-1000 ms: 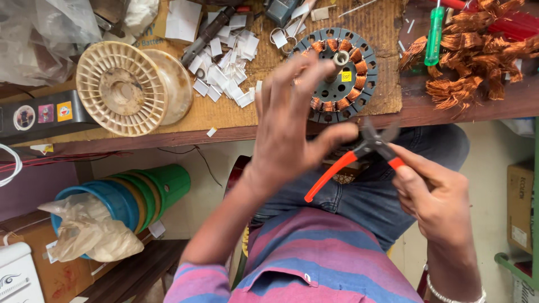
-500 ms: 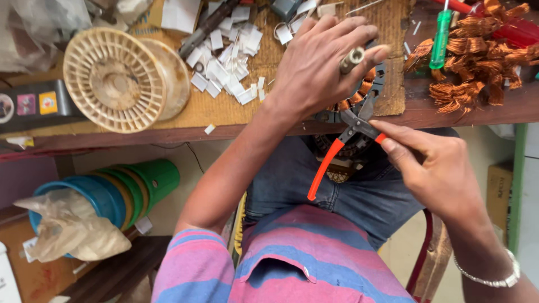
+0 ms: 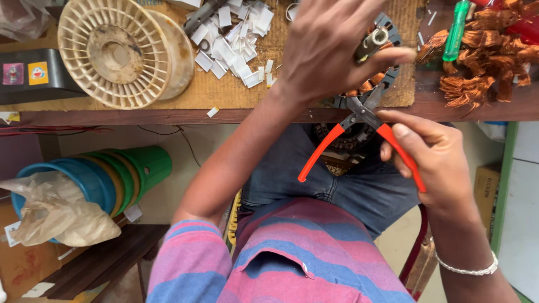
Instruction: The person uses pliers to trim and adjust copper windings on a motor stator, rotating the stator to access different slots. They then use a screwdriver to further adjust the windings while seated at a cluttered workbench.
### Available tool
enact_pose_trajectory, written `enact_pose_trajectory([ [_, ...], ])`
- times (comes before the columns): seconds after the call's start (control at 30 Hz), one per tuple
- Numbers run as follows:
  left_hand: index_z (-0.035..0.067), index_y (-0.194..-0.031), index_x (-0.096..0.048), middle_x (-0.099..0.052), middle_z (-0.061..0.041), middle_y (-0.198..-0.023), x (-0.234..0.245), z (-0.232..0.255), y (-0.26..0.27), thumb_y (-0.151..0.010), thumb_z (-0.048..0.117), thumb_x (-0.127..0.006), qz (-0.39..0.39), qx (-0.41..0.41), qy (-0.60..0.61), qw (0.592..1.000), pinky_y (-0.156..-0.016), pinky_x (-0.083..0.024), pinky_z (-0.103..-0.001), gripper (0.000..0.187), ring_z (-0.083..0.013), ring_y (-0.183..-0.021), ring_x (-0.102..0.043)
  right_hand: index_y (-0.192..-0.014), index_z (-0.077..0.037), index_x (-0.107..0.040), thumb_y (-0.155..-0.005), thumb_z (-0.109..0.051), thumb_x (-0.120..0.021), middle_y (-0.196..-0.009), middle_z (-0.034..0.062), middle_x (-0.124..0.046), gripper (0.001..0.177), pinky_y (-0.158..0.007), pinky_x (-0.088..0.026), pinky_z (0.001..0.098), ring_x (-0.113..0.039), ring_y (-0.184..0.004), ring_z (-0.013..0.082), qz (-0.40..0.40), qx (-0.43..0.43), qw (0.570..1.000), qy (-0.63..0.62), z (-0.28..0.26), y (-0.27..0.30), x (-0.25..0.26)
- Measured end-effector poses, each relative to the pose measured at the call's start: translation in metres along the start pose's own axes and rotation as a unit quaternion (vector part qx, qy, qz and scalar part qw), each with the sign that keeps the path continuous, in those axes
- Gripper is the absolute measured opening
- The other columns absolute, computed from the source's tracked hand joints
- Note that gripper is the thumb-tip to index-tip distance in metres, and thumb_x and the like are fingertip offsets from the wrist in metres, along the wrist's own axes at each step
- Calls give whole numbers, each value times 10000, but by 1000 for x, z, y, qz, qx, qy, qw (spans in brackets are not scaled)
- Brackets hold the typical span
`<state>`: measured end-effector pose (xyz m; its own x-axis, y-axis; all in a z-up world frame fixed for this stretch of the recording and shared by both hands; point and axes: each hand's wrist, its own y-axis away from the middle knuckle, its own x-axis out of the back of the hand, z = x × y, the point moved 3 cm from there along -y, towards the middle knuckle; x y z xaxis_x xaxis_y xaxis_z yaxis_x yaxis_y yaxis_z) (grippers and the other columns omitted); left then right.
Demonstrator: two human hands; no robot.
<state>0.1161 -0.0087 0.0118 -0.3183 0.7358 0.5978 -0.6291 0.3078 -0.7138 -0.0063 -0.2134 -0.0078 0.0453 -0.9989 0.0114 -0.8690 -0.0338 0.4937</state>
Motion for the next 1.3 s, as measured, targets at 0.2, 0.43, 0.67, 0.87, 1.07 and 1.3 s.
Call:
enact_pose_trajectory([
  [0.2,69,-894,-640,-674,-119,-788,45,48,51,-985,548,-662,-208,242,-56,946,-587,-497,-441,488,-302,-703,-679,-1509,73,-468,-913,-57,-557,-1200,136,-691,617,-901,-490,322,-636,-1078,184,-132,-43,978,-158,10,7,21],
  [0.43,57,-892,-651,-668,-93,-648,49,119,135,-1037,292,-575,-345,298,75,887,-509,-507,-430,286,-297,-594,-685,-1426,72,-553,-912,-32,-606,-1224,200,-724,527,-985,-513,365,-655,-1134,226,-44,-17,997,68,2,4,17],
  [0.67,-129,-1165,-654,-671,-107,-664,20,151,143,-1033,222,-586,-296,246,45,922,-562,-540,-346,381,-226,-630,-703,-1405,69,-526,-911,-115,-583,-1338,205,-648,530,-1004,-556,509,-619,-1283,310,-32,-108,992,-59,-2,6,3],
  [0.87,-11,-897,-654,-663,-108,-642,21,155,136,-1068,216,-583,-320,246,89,910,-558,-540,-370,293,-256,-619,-697,-1473,65,-458,-961,-391,-506,-1290,298,-677,687,-1055,-471,498,-631,-1217,361,-194,-280,936,-82,3,7,-9],
  [1.07,159,-913,-707,-597,-35,-687,78,80,63,-973,311,-692,-148,218,120,957,-535,-460,-395,164,-223,-610,-623,-1249,157,-521,-1044,-396,-513,-1182,284,-664,589,-1018,-500,541,-647,-1150,369,-232,-272,914,-190,15,11,-13],
  [1.3,158,-1531,-413,-512,-105,-1531,27,-17,0,-791,838,-714,-126,119,132,976,-1122,-331,-515,1050,-258,-1403,-467,-1176,83,-570,-987,-300,-594,-1022,197,-632,428,-878,-499,487,-624,-969,319,-206,-276,916,-206,14,23,-33],
])
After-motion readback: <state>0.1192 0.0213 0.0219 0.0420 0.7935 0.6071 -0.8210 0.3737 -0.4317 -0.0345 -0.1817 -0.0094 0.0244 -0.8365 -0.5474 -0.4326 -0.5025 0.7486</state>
